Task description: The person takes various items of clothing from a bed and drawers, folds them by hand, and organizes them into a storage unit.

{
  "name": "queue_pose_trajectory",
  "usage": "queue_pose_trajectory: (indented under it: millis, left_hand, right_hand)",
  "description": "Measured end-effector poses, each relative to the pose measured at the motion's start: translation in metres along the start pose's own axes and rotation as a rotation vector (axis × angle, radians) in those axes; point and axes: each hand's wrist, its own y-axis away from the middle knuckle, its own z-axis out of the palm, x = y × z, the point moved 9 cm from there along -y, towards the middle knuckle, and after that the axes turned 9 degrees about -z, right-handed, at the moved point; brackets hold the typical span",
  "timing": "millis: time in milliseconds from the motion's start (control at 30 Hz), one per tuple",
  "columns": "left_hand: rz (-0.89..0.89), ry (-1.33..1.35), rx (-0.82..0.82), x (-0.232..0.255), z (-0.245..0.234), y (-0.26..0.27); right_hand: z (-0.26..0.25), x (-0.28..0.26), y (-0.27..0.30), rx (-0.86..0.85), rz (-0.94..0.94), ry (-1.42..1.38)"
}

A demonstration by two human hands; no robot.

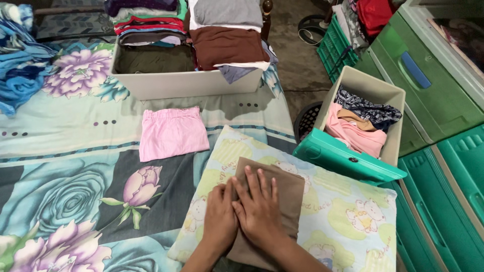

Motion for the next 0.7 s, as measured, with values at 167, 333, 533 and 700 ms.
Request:
queue_pose_trajectory:
  millis: [167, 333, 533, 700]
  left_hand:
    - [-0.297, -0.07, -0.437, -0.044, 0.02, 0.029]
    - [-0.223, 0.549, -0.433, -0.037, 0.003, 0.035]
    - [-0.484, 0.976, -0.649, 0.007, 0.008, 0.041]
    - [0.05, 0.952, -0.081, 0.032, -0.063, 0.006]
  right_hand:
    - [0.025, 0.016, 0.004, -0.097, 0.013, -0.028]
    - [-0.003, -0.01, 0.038, -0.221, -0.17, -0.443]
    - [-0.067, -0.014, 0.042, 0.159, -0.026, -0.288]
    - [-0.067, 0.095, 0.06, -0.063, 0.821, -0.701]
